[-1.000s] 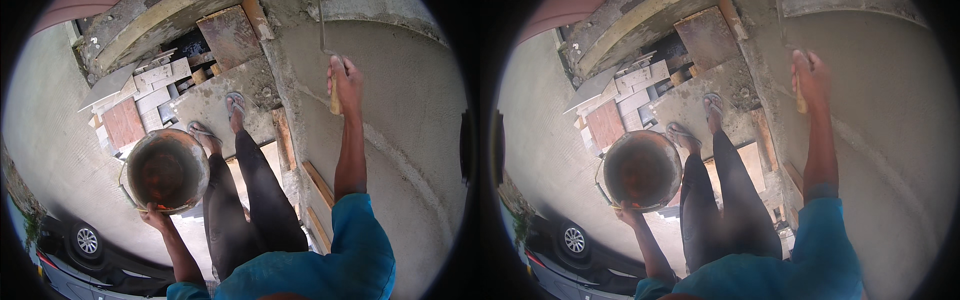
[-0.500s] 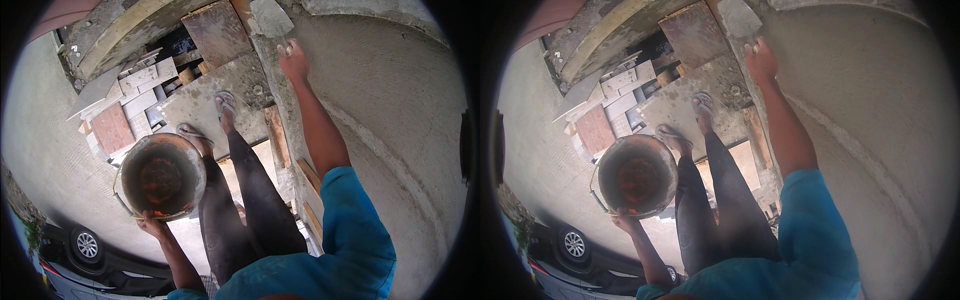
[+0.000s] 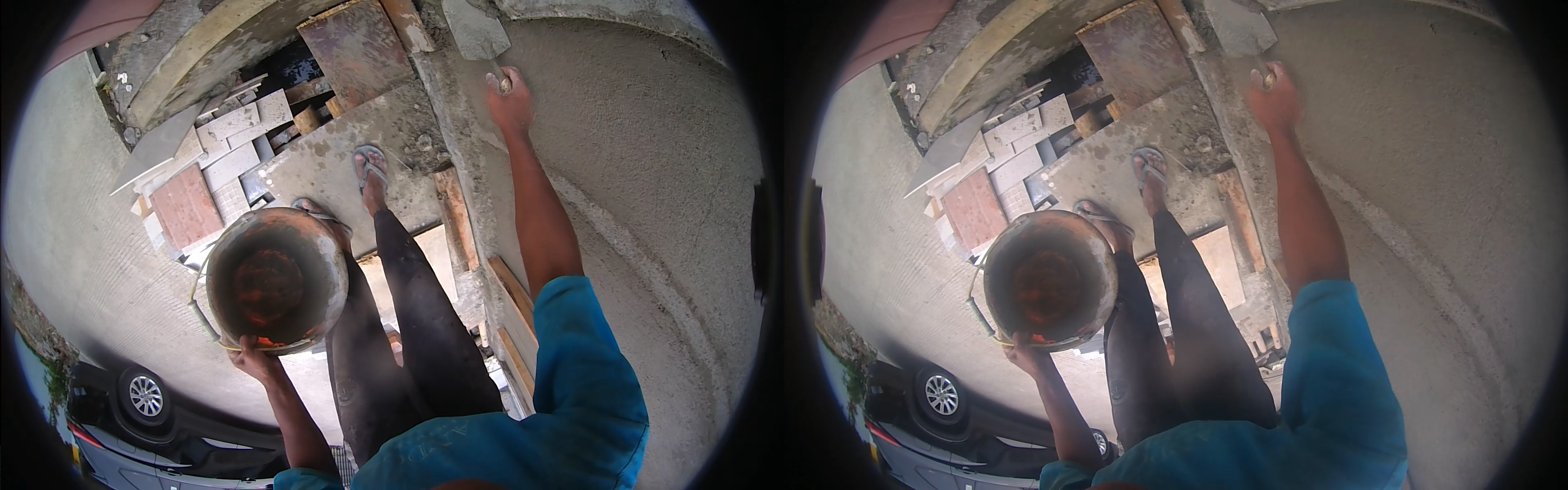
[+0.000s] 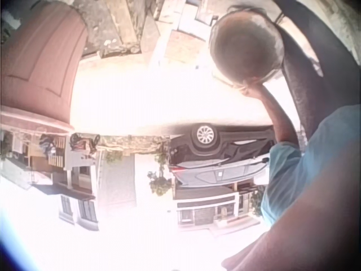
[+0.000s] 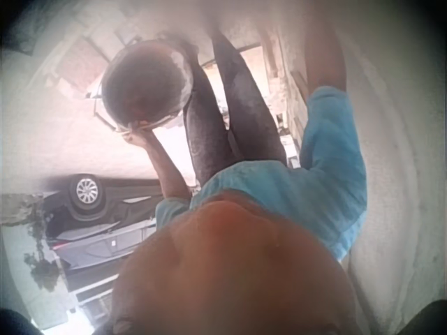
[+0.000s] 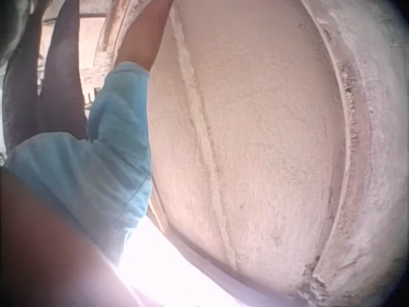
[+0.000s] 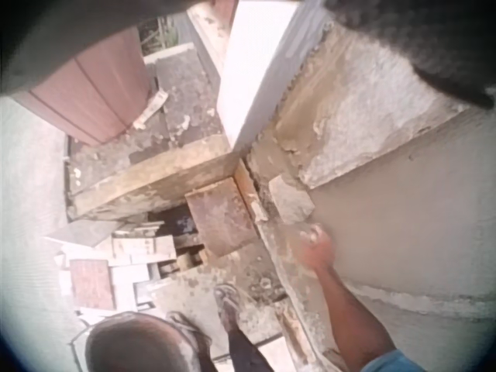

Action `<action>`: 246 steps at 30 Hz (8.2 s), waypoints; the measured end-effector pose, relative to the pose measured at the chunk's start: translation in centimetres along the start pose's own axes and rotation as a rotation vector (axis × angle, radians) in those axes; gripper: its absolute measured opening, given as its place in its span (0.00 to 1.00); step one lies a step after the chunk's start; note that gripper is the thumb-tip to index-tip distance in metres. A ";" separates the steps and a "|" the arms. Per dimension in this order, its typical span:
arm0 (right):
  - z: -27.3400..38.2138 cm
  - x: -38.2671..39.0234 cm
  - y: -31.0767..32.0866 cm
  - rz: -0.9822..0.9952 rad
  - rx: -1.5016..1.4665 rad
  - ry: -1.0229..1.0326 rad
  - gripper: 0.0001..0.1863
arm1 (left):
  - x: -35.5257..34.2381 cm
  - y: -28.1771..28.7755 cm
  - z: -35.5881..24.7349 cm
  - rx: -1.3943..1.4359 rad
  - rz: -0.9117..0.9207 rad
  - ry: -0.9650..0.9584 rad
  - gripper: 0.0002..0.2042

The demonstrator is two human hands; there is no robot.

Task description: The person scoops wet cement from a bucket with a trowel and applies it to a curved concrete surface, smoothing it in place. The person then walks to a nearby area, picks up a wooden plank, and places it on the ground before walking back toward the work area.

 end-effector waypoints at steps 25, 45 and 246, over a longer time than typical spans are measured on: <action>15.8 10.2 2.8 1.113 -0.874 0.157 0.16 | -0.4 2.6 -1.0 0.040 0.054 -0.065 0.22; 14.8 1.7 -2.5 0.215 -0.139 0.006 0.30 | 0.0 3.3 0.7 0.092 -0.071 0.046 0.24; 33.0 29.3 -8.8 1.202 1.173 1.066 0.19 | 71.5 -32.4 23.2 2.015 -1.918 0.650 0.17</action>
Point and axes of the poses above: each hand's wrist, its own x-axis away from the middle knuckle, its own y-axis out of the back of the hand, z = x × y, the point moved 9 cm from there along -x, towards the middle knuckle, and after that the axes turned 11 degrees about z, right-handed, at the moved point
